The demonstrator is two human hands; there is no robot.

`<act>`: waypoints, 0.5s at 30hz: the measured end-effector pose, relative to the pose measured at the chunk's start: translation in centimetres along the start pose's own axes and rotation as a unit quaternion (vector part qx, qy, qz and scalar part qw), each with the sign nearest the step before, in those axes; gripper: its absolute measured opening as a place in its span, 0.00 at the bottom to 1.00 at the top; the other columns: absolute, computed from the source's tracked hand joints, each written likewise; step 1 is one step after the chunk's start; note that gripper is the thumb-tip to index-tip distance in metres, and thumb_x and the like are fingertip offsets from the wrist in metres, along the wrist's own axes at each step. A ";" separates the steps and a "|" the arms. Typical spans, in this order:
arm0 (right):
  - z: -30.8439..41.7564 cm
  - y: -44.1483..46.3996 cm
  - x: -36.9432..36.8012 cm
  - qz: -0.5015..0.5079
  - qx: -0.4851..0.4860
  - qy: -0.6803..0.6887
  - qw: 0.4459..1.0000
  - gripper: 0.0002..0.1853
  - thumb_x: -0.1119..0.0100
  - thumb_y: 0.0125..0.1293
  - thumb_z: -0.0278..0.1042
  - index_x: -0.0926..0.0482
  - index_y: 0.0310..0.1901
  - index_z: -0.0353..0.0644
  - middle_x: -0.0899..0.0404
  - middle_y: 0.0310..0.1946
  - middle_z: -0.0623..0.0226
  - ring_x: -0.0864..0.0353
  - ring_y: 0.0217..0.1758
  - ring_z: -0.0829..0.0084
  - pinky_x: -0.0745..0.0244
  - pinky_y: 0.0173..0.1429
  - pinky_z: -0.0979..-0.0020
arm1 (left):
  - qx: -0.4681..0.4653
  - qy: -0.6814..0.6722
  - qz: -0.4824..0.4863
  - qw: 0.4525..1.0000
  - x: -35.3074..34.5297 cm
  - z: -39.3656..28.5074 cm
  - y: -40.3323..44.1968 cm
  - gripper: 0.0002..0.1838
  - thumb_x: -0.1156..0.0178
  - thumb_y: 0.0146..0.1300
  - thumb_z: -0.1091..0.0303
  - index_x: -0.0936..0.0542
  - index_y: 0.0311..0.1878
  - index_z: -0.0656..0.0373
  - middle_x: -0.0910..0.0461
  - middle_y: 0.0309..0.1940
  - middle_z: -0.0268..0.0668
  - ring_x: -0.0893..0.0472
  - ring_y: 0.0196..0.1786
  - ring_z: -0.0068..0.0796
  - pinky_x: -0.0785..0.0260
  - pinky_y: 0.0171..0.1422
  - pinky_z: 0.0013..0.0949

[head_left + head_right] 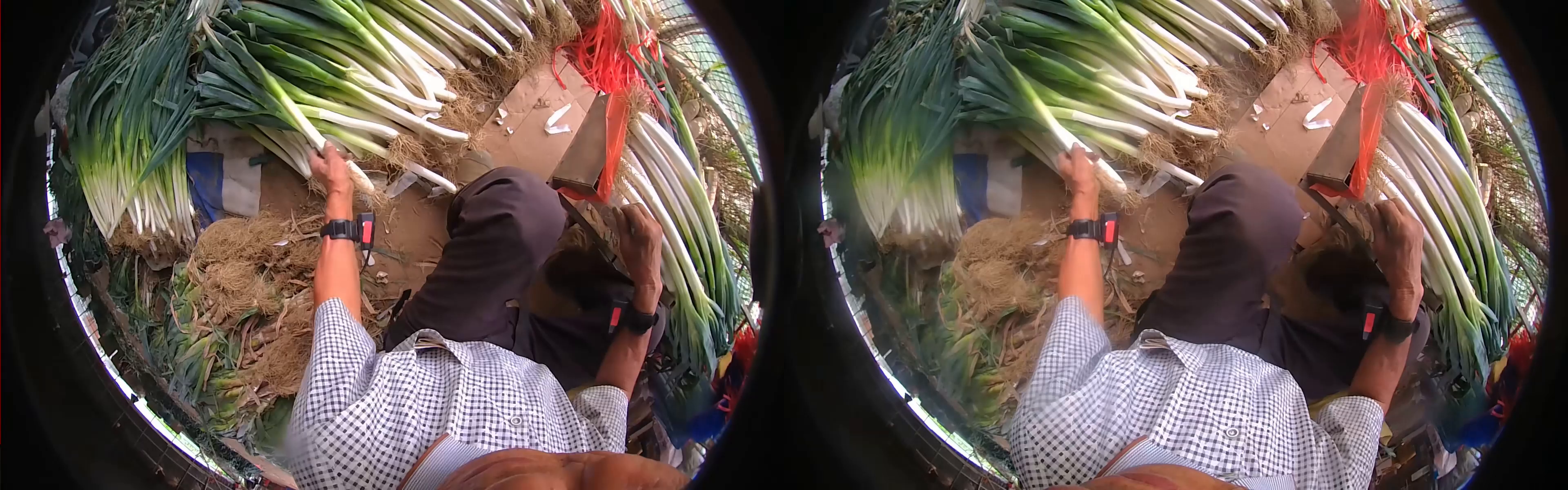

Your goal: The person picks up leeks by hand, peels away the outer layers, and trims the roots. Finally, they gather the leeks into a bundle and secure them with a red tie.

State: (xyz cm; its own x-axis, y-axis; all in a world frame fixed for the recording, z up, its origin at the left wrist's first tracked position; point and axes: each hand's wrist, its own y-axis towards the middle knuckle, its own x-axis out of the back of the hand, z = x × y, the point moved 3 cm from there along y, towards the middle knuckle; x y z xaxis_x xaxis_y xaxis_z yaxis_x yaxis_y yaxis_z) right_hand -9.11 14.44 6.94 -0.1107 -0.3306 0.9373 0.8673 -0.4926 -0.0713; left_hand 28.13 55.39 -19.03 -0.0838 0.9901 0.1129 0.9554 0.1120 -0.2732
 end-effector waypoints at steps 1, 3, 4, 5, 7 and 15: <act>0.0 0.0 0.0 0.003 -0.004 0.001 1.000 0.05 0.40 0.67 0.28 0.22 0.36 0.35 0.22 0.31 0.51 0.21 0.34 0.46 0.29 0.38 0.54 | -0.037 -0.040 -0.044 0.998 1.9 0.9 0.2 0.15 0.45 0.71 0.64 0.26 0.49 0.70 0.21 0.36 0.41 0.24 0.34 0.29 0.31 0.39 0.36; 0.1 0.3 -0.6 0.011 0.007 0.006 1.000 0.06 0.40 0.67 0.29 0.22 0.36 0.35 0.22 0.31 0.50 0.21 0.34 0.46 0.29 0.38 0.54 | 0.008 0.035 -0.032 0.999 2.8 1.7 -2.2 0.18 0.48 0.73 0.63 0.29 0.54 0.71 0.22 0.40 0.42 0.24 0.40 0.33 0.30 0.47 0.39; 0.1 0.4 -1.0 0.017 0.012 0.014 1.000 0.06 0.40 0.67 0.30 0.21 0.36 0.35 0.22 0.31 0.50 0.21 0.34 0.46 0.29 0.38 0.54 | 0.023 0.091 -0.027 0.995 3.4 4.9 -1.2 0.20 0.48 0.73 0.63 0.30 0.56 0.72 0.23 0.44 0.46 0.23 0.45 0.38 0.30 0.52 0.42; 0.0 0.4 -1.1 0.023 0.015 0.020 0.999 0.06 0.39 0.67 0.30 0.21 0.36 0.35 0.22 0.31 0.49 0.21 0.34 0.46 0.29 0.38 0.54 | 0.042 0.147 -0.018 0.988 3.9 8.5 -0.4 0.21 0.48 0.73 0.63 0.31 0.58 0.73 0.23 0.49 0.49 0.23 0.50 0.44 0.31 0.57 0.45; -0.3 0.2 -1.1 0.034 0.008 0.009 0.999 0.07 0.39 0.67 0.29 0.21 0.36 0.34 0.22 0.31 0.50 0.21 0.36 0.45 0.29 0.39 0.55 | -0.065 0.387 -0.152 0.907 2.2 8.4 -2.0 0.24 0.45 0.72 0.62 0.32 0.63 0.70 0.29 0.61 0.60 0.27 0.62 0.58 0.35 0.67 0.51; -1.3 -0.4 -1.1 0.036 -0.023 0.001 0.999 0.06 0.38 0.66 0.29 0.20 0.36 0.35 0.23 0.30 0.51 0.21 0.34 0.47 0.30 0.38 0.54 | 0.142 0.232 0.052 0.961 -7.9 5.9 1.7 0.20 0.31 0.61 0.59 0.23 0.36 0.71 0.19 0.37 0.47 0.21 0.36 0.40 0.27 0.41 0.49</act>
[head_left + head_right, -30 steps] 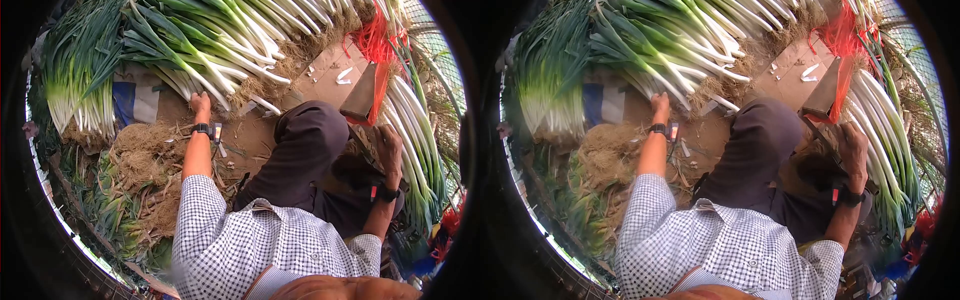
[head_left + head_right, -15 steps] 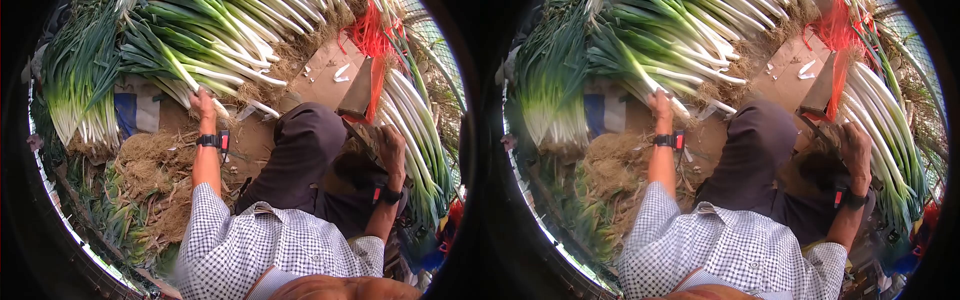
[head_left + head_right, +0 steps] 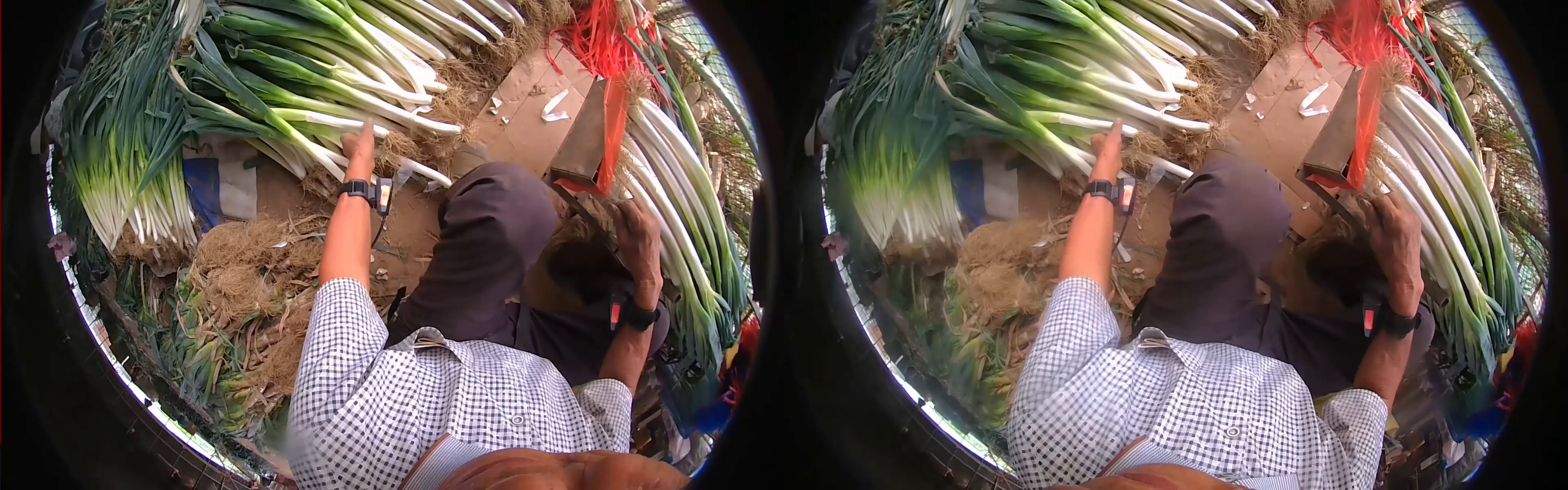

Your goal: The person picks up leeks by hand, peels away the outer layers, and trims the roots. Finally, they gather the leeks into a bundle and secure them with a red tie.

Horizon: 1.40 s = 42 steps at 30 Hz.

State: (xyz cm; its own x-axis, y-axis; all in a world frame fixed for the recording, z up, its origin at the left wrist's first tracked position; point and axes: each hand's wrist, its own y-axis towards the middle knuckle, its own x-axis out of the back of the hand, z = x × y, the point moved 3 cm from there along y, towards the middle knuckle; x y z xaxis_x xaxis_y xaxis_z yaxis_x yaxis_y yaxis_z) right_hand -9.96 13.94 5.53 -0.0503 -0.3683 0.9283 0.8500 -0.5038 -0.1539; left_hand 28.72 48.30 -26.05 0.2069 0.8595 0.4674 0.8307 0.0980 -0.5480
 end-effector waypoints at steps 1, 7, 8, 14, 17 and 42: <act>-0.1 -0.2 -0.2 0.000 0.004 0.000 1.000 0.06 0.38 0.65 0.29 0.21 0.36 0.35 0.23 0.30 0.52 0.21 0.34 0.47 0.30 0.39 0.54 | 0.039 -0.087 0.013 0.995 -0.3 0.0 0.2 0.22 0.26 0.56 0.61 0.22 0.44 0.68 0.23 0.36 0.42 0.22 0.34 0.36 0.26 0.35 0.42; 0.1 -0.3 0.2 0.001 0.011 -0.001 1.000 0.05 0.38 0.65 0.28 0.20 0.37 0.36 0.23 0.31 0.52 0.21 0.35 0.48 0.30 0.39 0.54 | -0.022 -0.051 -0.020 0.998 3.2 3.4 1.2 0.20 0.28 0.51 0.67 0.22 0.42 0.71 0.20 0.38 0.45 0.20 0.38 0.40 0.26 0.44 0.45; 0.2 -0.4 0.3 0.003 0.013 -0.003 1.000 0.05 0.38 0.65 0.28 0.20 0.37 0.36 0.23 0.32 0.53 0.21 0.35 0.49 0.29 0.40 0.54 | -0.065 0.025 -0.011 0.998 4.0 4.0 0.0 0.26 0.27 0.53 0.65 0.23 0.50 0.71 0.20 0.44 0.46 0.19 0.44 0.44 0.24 0.50 0.48; 0.4 -0.4 0.3 0.013 0.010 0.012 1.000 0.05 0.38 0.65 0.28 0.20 0.36 0.36 0.23 0.32 0.53 0.21 0.36 0.49 0.29 0.40 0.54 | -0.392 0.494 0.006 0.776 2.2 -0.2 -3.8 0.27 0.30 0.57 0.65 0.26 0.57 0.67 0.25 0.55 0.55 0.29 0.66 0.46 0.37 0.68 0.48; 0.2 -0.6 0.4 0.005 -0.001 0.013 1.000 0.05 0.38 0.65 0.28 0.20 0.36 0.36 0.23 0.32 0.53 0.21 0.36 0.48 0.28 0.41 0.54 | -0.244 0.200 0.045 0.948 -0.1 3.8 4.3 0.20 0.38 0.66 0.64 0.24 0.53 0.70 0.19 0.47 0.52 0.19 0.50 0.43 0.26 0.53 0.44; 1.3 -0.7 0.6 0.001 0.023 0.009 1.000 0.06 0.39 0.66 0.30 0.21 0.36 0.36 0.22 0.32 0.51 0.21 0.35 0.46 0.29 0.40 0.53 | 0.051 -0.604 0.238 0.759 13.7 4.9 -5.9 0.23 0.44 0.72 0.49 0.27 0.51 0.62 0.28 0.34 0.36 0.29 0.35 0.32 0.31 0.43 0.37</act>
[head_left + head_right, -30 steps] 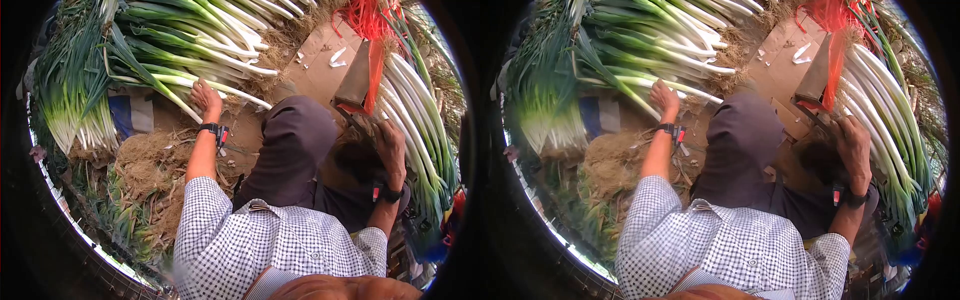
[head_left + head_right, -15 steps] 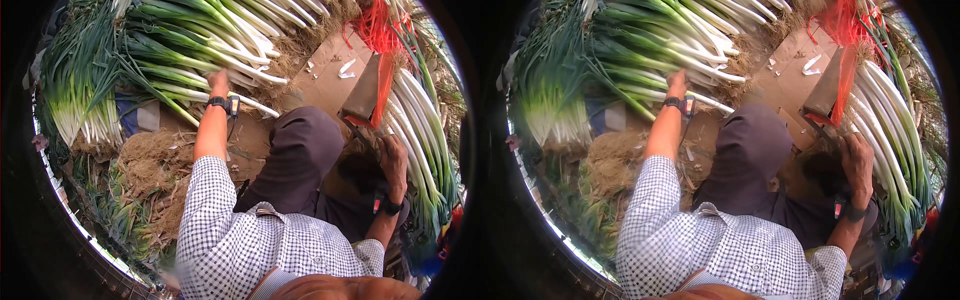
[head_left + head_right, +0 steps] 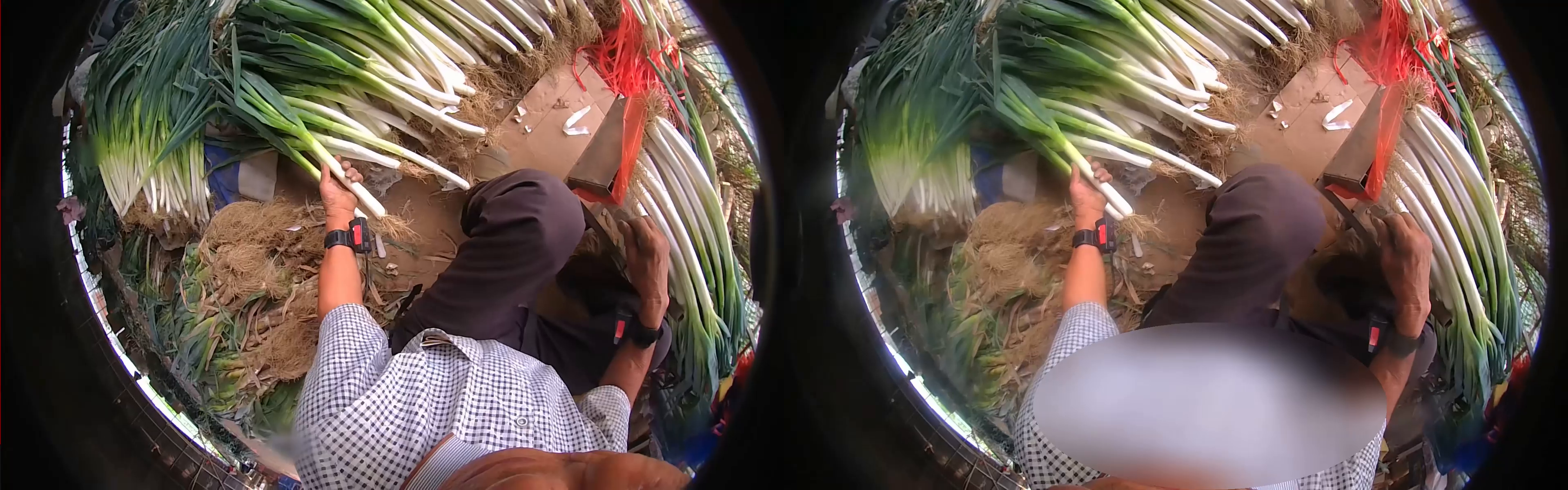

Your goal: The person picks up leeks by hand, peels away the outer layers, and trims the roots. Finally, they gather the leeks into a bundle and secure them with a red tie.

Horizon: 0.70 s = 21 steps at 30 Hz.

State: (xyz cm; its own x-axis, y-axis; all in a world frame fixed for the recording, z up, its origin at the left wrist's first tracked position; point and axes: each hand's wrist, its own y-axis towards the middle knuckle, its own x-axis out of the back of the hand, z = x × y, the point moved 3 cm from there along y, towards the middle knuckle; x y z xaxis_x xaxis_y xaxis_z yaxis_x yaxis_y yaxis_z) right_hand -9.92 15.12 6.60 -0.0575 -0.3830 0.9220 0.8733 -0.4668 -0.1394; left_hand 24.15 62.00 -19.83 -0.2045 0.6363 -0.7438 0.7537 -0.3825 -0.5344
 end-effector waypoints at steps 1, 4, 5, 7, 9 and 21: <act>0.1 0.0 0.0 -0.001 0.004 0.000 1.000 0.06 0.39 0.67 0.30 0.21 0.36 0.36 0.22 0.32 0.51 0.21 0.36 0.45 0.29 0.40 0.53 | -0.003 0.008 -0.017 1.000 0.2 0.0 0.1 0.23 0.45 0.72 0.48 0.26 0.50 0.62 0.27 0.34 0.36 0.28 0.35 0.32 0.31 0.44 0.37; 0.2 -0.1 0.5 -0.008 0.009 -0.003 1.000 0.06 0.39 0.67 0.30 0.21 0.36 0.36 0.22 0.31 0.51 0.22 0.35 0.46 0.30 0.39 0.54 | -0.003 0.019 -0.054 0.998 -0.4 -0.1 0.4 0.19 0.46 0.75 0.51 0.25 0.50 0.61 0.23 0.35 0.39 0.23 0.37 0.37 0.25 0.47 0.43; 0.1 -0.1 0.8 -0.010 0.008 -0.007 1.000 0.06 0.39 0.67 0.30 0.21 0.36 0.36 0.22 0.31 0.51 0.22 0.34 0.46 0.30 0.39 0.54 | -0.006 0.038 -0.044 0.998 -0.5 -0.4 0.6 0.19 0.46 0.75 0.52 0.25 0.50 0.61 0.22 0.35 0.40 0.23 0.38 0.37 0.25 0.48 0.43; 0.5 0.0 2.1 -0.038 0.004 -0.014 0.999 0.07 0.38 0.67 0.29 0.22 0.36 0.35 0.23 0.30 0.50 0.23 0.33 0.46 0.30 0.39 0.55 | 0.003 0.024 -0.034 0.999 -1.0 -0.7 0.5 0.19 0.45 0.74 0.55 0.25 0.51 0.64 0.24 0.35 0.40 0.24 0.38 0.37 0.26 0.49 0.45; 0.7 0.4 3.2 -0.071 0.009 0.012 0.997 0.07 0.36 0.67 0.29 0.22 0.36 0.33 0.22 0.31 0.51 0.23 0.32 0.49 0.28 0.39 0.59 | 0.020 0.008 0.000 1.000 -1.9 -1.3 0.2 0.19 0.45 0.74 0.55 0.25 0.51 0.65 0.25 0.35 0.39 0.25 0.37 0.36 0.27 0.49 0.44; 20.5 9.3 5.6 -0.102 0.334 -0.096 0.932 0.23 0.33 0.63 0.39 0.23 0.57 0.36 0.22 0.57 0.53 0.23 0.60 0.53 0.29 0.63 0.57 | -0.073 0.063 0.167 0.981 -30.4 10.0 -1.3 0.15 0.42 0.74 0.63 0.24 0.47 0.70 0.17 0.39 0.49 0.15 0.43 0.42 0.18 0.50 0.44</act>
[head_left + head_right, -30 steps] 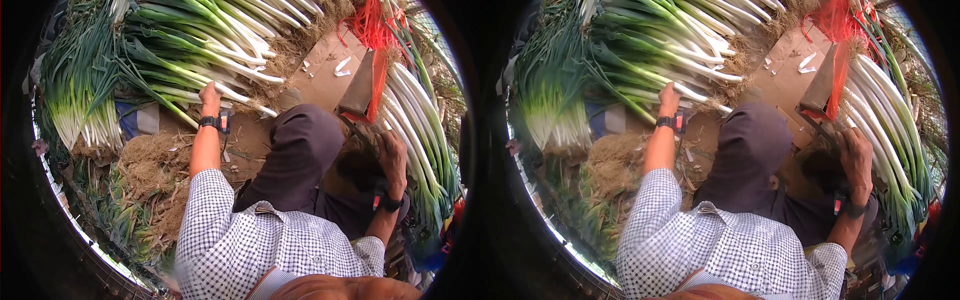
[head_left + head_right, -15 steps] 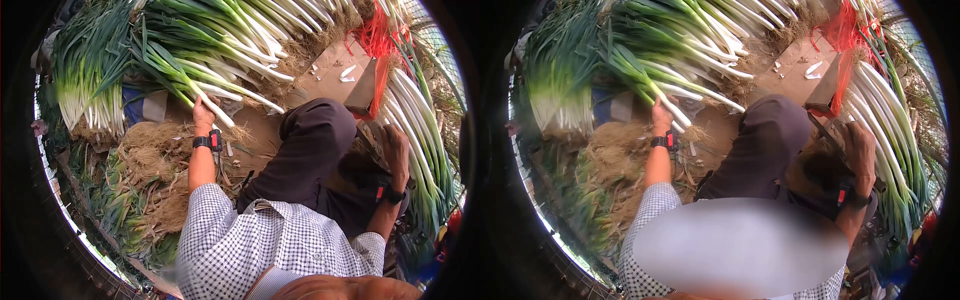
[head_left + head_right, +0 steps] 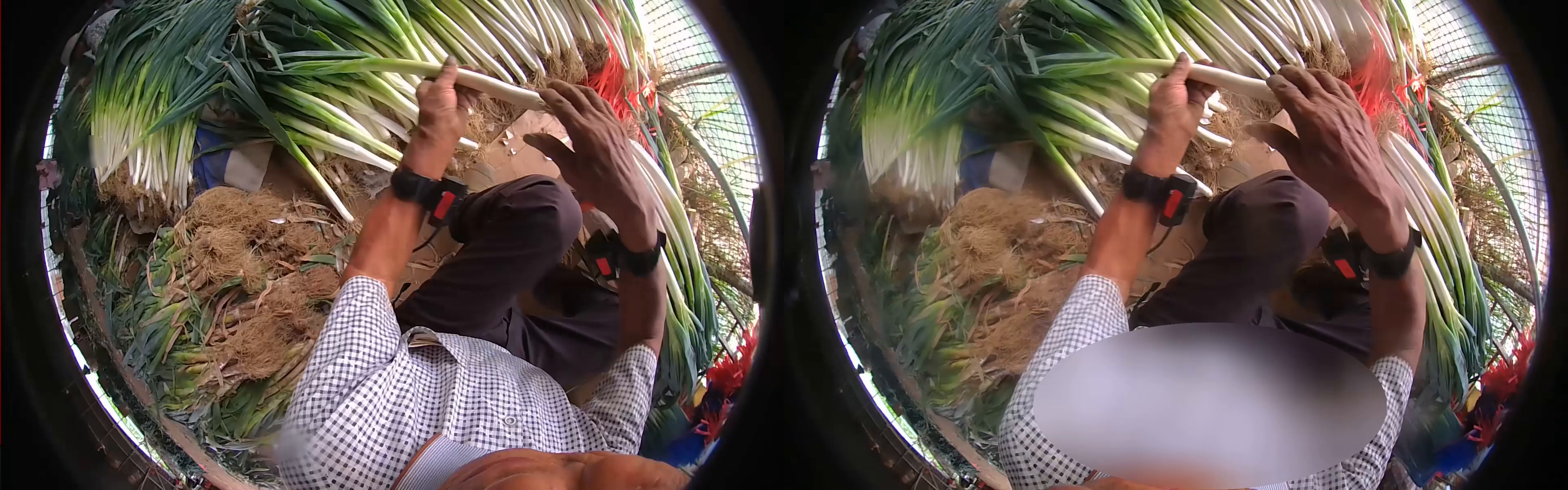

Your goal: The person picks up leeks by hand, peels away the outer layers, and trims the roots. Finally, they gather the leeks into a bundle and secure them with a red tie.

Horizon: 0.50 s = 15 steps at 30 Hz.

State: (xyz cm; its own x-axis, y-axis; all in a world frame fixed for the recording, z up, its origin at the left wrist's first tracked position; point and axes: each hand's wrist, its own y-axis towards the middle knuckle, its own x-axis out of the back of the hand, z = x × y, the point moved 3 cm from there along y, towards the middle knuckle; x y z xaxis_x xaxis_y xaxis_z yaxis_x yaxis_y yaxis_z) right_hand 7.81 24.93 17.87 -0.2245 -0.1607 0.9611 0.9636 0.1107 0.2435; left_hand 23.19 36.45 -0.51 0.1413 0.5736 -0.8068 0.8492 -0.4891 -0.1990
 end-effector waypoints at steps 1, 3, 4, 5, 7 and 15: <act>-1.0 0.8 -2.6 0.027 0.003 -0.039 0.999 0.28 0.33 0.63 0.43 0.26 0.61 0.37 0.23 0.58 0.53 0.25 0.62 0.53 0.31 0.65 0.55 | 0.018 -0.014 -0.011 1.000 -0.8 2.2 0.7 0.15 0.41 0.74 0.63 0.23 0.46 0.70 0.18 0.39 0.47 0.15 0.42 0.39 0.17 0.47 0.42; -2.7 1.7 -6.5 0.099 -0.050 -0.111 0.988 0.24 0.35 0.66 0.44 0.26 0.58 0.39 0.19 0.47 0.55 0.19 0.52 0.54 0.26 0.55 0.54 | 0.030 -0.070 -0.107 0.991 -3.0 4.9 0.5 0.12 0.38 0.71 0.66 0.28 0.46 0.63 0.24 0.37 0.38 0.18 0.33 0.34 0.16 0.38 0.42; -3.9 2.0 -7.0 0.127 -0.074 -0.104 0.984 0.21 0.37 0.67 0.44 0.25 0.55 0.39 0.19 0.44 0.56 0.18 0.49 0.54 0.26 0.51 0.54 | 0.034 -0.043 -0.110 0.992 -3.4 5.3 0.3 0.12 0.38 0.71 0.66 0.29 0.45 0.64 0.24 0.37 0.38 0.18 0.34 0.33 0.15 0.38 0.41; -4.7 2.4 -7.3 0.154 -0.096 -0.096 0.979 0.18 0.38 0.68 0.43 0.24 0.51 0.40 0.18 0.40 0.57 0.17 0.45 0.53 0.25 0.47 0.53 | 0.038 -0.015 -0.113 0.993 -3.9 5.2 -0.2 0.12 0.38 0.71 0.66 0.29 0.45 0.64 0.23 0.37 0.38 0.17 0.34 0.33 0.15 0.39 0.41; -5.7 2.6 -6.7 0.083 -0.074 -0.064 0.992 0.13 0.40 0.70 0.42 0.24 0.43 0.41 0.18 0.30 0.56 0.16 0.33 0.51 0.25 0.38 0.52 | 0.002 -0.004 -0.099 0.995 -5.2 4.5 0.2 0.13 0.39 0.72 0.66 0.30 0.47 0.66 0.22 0.38 0.39 0.17 0.35 0.33 0.16 0.40 0.37; -10.5 -2.4 5.9 -0.029 -0.314 0.135 0.939 0.15 0.42 0.74 0.35 0.19 0.56 0.36 0.25 0.28 0.78 0.27 0.31 0.84 0.32 0.33 0.77 | -0.076 0.490 0.263 0.827 -2.2 -0.9 -0.9 0.21 0.40 0.73 0.61 0.27 0.64 0.61 0.16 0.43 0.43 0.15 0.43 0.38 0.22 0.52 0.39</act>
State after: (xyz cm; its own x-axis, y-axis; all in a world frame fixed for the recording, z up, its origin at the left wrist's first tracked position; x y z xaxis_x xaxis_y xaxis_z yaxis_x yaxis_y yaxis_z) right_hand 5.70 13.44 21.61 -0.3164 -0.4002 0.8601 0.8658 -0.4924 0.0893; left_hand 22.59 36.22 1.94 0.7938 0.6008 0.0949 0.5820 -0.7956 0.1683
